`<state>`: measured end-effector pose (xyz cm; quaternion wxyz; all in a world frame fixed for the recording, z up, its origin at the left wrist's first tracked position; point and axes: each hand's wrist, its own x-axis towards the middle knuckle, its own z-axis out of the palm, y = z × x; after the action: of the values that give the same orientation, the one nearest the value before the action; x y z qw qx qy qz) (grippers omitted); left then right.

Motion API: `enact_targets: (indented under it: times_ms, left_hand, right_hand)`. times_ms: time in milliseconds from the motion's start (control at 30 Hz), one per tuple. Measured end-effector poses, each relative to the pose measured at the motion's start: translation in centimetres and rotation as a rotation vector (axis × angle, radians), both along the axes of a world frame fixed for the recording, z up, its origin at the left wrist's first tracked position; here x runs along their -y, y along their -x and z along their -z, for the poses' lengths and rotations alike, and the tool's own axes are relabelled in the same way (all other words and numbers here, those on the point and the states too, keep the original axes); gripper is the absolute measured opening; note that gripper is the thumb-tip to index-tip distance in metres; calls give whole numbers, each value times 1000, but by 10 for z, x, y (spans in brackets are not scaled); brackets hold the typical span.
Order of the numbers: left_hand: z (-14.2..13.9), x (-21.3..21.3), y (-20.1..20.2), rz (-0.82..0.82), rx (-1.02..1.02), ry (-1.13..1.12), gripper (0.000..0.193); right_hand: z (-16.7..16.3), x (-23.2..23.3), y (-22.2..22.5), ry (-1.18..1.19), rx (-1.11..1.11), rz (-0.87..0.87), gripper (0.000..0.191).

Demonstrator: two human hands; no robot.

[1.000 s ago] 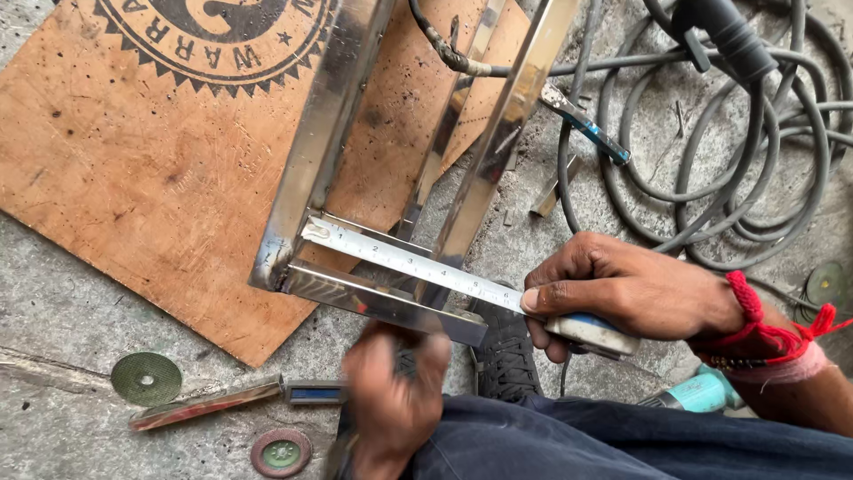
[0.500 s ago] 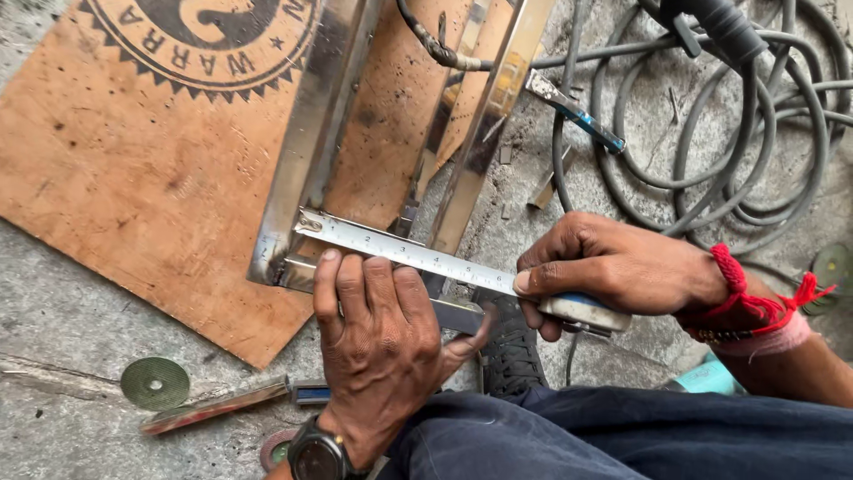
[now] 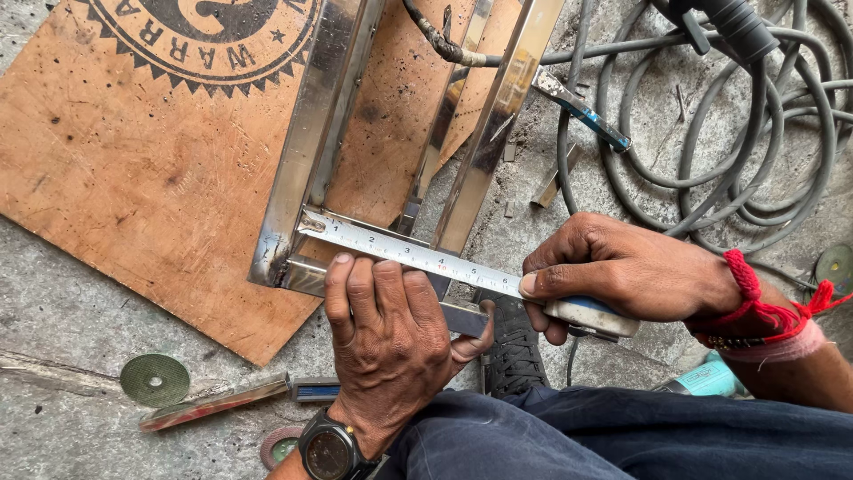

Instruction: The person measures and welds a metal frame, using a tape measure to check dimensions and a welding rod to join the metal pieces while another person assists by holding the assembly.

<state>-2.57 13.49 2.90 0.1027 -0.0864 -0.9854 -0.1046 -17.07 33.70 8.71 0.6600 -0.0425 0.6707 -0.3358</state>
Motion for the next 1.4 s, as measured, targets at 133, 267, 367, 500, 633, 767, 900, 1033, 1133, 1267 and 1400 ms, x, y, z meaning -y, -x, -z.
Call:
enact_targets:
  times_ms: [133, 267, 367, 500, 633, 767, 900, 1033, 1133, 1267, 1400]
  left_hand:
    - [-4, -1, 2, 5, 9, 16, 86]
    - [-7, -1, 3, -19, 9, 36, 83]
    - [-7, 0, 6, -21, -34, 16, 88]
    - [-5, 2, 10, 14, -47, 5, 84]
    - [-4, 0, 8, -10, -51, 22, 77]
    - [1, -1, 5, 7, -29, 35, 67]
    - [5, -1, 2, 2, -40, 15, 64]
    - [8, -1, 1, 13, -35, 38, 47]
    - [8, -1, 2, 28, -39, -26, 63]
    - [10, 1, 2, 32, -65, -43, 69]
    - [13, 2, 0, 48, -67, -23, 61]
  right_hand:
    - [0, -1, -1, 15, 11, 21, 40]
    - [0, -3, 0, -6, 17, 26, 41]
    - [0, -4, 0, 93, 39, 68, 42]
    - [0, -6, 2, 102, 35, 47, 44]
    - [-1, -6, 4, 9, 69, 59, 43]
    - [-1, -5, 5, 27, 61, 50, 45]
    - [-1, -6, 5, 1, 65, 48, 44]
    - [0, -6, 5, 22, 55, 48, 44]
    - [1, -6, 4, 26, 62, 52, 43]
    - [0, -5, 4, -7, 51, 35, 43]
    - [-1, -3, 4, 29, 52, 48, 43]
